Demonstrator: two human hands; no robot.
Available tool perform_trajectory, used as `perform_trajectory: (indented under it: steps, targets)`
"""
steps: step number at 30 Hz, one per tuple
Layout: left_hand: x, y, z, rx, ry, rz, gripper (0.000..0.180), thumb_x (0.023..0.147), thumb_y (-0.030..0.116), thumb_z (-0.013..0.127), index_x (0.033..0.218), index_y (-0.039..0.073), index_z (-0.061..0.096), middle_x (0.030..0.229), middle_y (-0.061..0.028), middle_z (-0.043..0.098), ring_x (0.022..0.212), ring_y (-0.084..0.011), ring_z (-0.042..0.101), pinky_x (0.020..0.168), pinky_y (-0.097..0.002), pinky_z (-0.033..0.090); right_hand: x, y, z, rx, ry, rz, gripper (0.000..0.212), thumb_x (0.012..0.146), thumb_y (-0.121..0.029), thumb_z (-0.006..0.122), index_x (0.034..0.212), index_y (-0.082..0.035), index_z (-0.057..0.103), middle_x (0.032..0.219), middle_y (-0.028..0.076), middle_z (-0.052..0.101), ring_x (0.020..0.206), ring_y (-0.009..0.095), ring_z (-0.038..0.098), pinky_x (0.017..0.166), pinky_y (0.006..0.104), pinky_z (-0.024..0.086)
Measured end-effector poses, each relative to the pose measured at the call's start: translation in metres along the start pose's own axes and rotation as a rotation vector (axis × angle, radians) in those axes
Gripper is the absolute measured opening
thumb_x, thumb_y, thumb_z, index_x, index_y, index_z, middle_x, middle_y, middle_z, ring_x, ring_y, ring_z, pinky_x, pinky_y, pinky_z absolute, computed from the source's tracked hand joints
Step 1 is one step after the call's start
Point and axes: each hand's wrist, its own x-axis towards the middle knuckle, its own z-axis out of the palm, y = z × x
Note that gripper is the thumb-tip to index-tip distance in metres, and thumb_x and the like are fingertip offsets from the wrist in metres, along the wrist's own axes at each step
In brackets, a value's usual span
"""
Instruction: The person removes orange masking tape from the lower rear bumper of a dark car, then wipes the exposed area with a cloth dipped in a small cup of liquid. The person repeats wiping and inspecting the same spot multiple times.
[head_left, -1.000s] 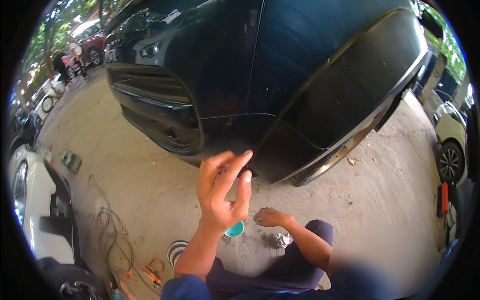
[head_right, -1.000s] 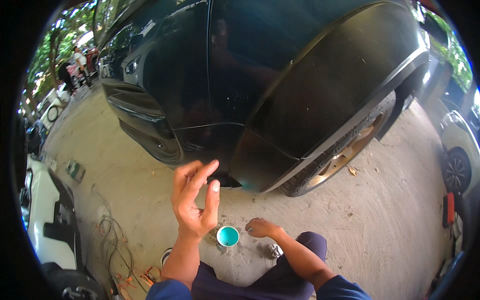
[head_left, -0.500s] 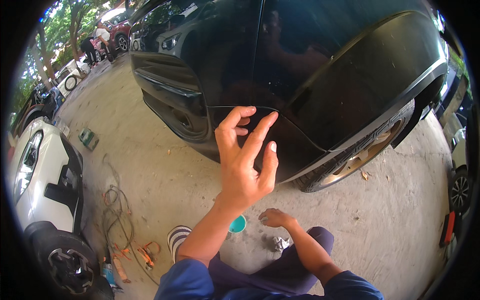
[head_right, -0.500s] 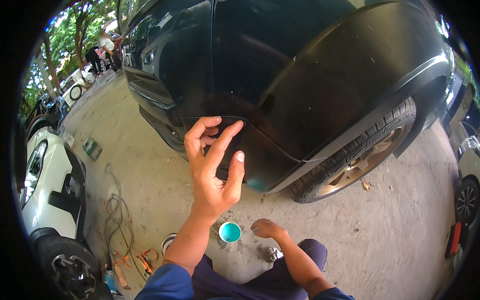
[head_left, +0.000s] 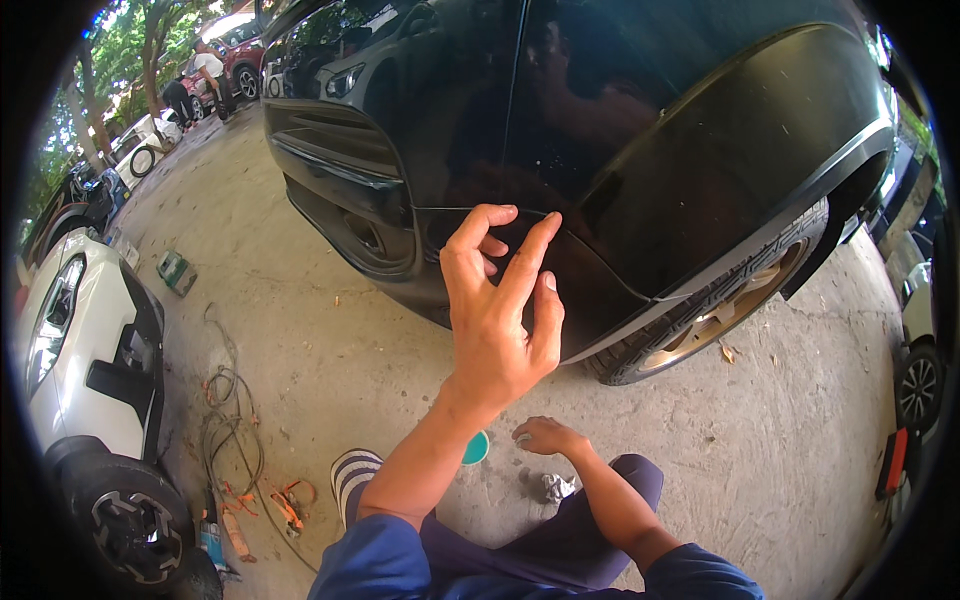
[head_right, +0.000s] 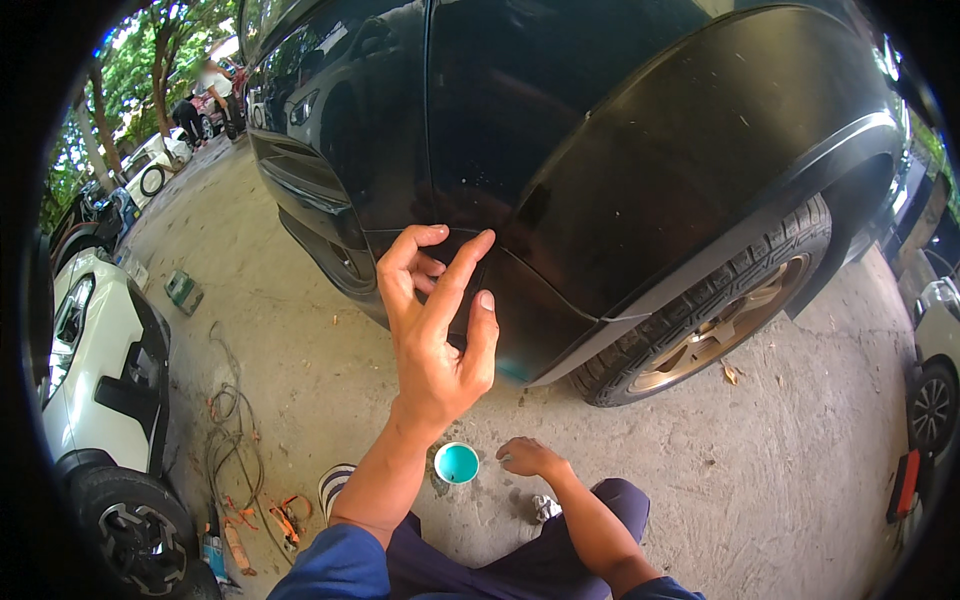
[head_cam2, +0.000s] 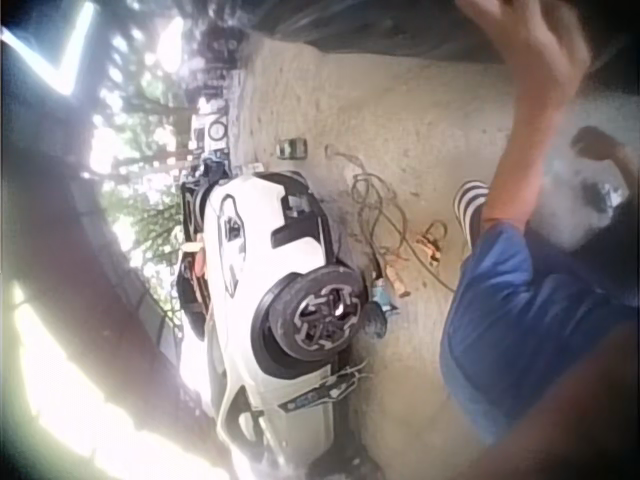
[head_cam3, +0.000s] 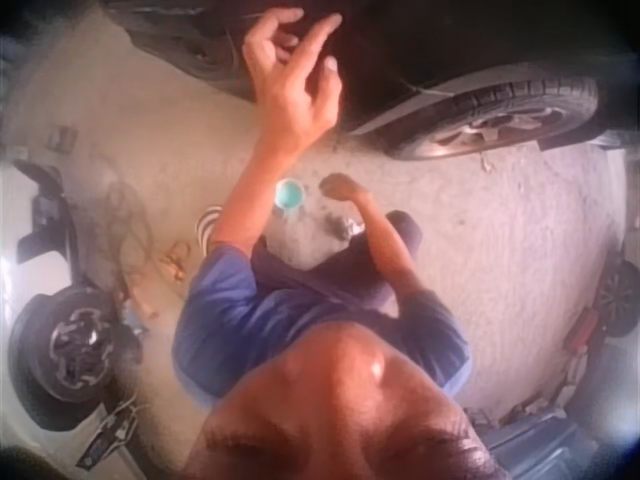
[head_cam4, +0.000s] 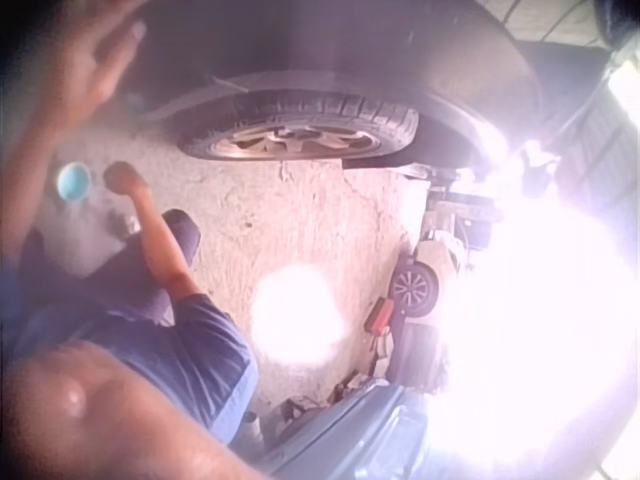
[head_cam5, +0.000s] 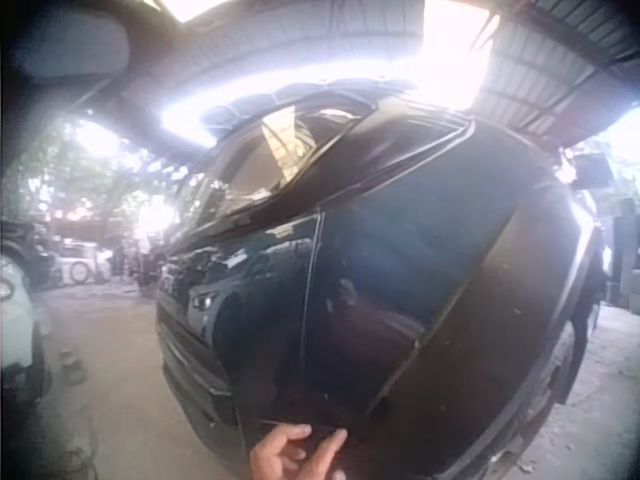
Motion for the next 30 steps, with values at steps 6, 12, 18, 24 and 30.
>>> perform_trajectory:
  steps: [6,12,18,24,30]
  targets:
    - [0.001,0.0,0.001,-0.002,-0.008,0.005,0.054,0.084,-0.002,0.065,0.137,0.008,0.068,0.142,-0.0177,0.048,0.106,-0.0286,0.046,0.086,-0.0392,0.041,-0.003,-0.002,-0.001,-0.012,0.008,-0.001,0.04,0.093,-0.031,0.065,0.129,-0.015,0.073,0.131,0.018,0.068,0.128,0.036,0.06,0.113,0.0471,0.044]
    - [0.001,0.001,0.002,-0.01,-0.012,0.002,0.053,0.085,-0.002,0.065,0.137,0.007,0.068,0.141,-0.0181,0.048,0.106,-0.0289,0.046,0.089,-0.0399,0.041,-0.003,-0.001,-0.001,-0.016,0.011,-0.015,0.04,0.093,-0.031,0.065,0.129,-0.015,0.073,0.13,0.018,0.069,0.127,0.037,0.061,0.112,0.0472,0.045]
    - [0.004,0.003,0.002,-0.026,-0.011,-0.007,0.051,0.085,-0.002,0.064,0.135,0.006,0.069,0.14,-0.0177,0.048,0.106,-0.0287,0.046,0.089,-0.0398,0.041,-0.007,-0.006,-0.003,-0.006,0.047,-0.006,0.04,0.089,-0.024,0.064,0.125,-0.01,0.075,0.129,0.017,0.071,0.126,0.036,0.063,0.111,0.0456,0.047]
    - [0.01,0.003,0.004,-0.006,0.015,0.027,0.047,0.086,0.001,0.064,0.132,0.005,0.071,0.138,-0.0151,0.049,0.101,-0.0245,0.046,0.086,-0.036,0.04,-0.011,-0.01,-0.006,-0.006,0.056,-0.004,0.04,0.087,-0.021,0.064,0.123,-0.009,0.076,0.13,0.015,0.072,0.125,0.035,0.064,0.11,0.0444,0.048]
    - [0.018,0.004,0.008,-0.002,0.032,0.054,0.045,0.086,0.003,0.064,0.131,0.006,0.072,0.137,-0.0135,0.049,0.098,-0.022,0.046,0.084,-0.0337,0.04,-0.007,-0.003,-0.003,-0.003,0.019,-0.015,0.04,0.093,-0.029,0.064,0.129,-0.015,0.073,0.13,0.018,0.069,0.128,0.037,0.06,0.112,0.0478,0.045]
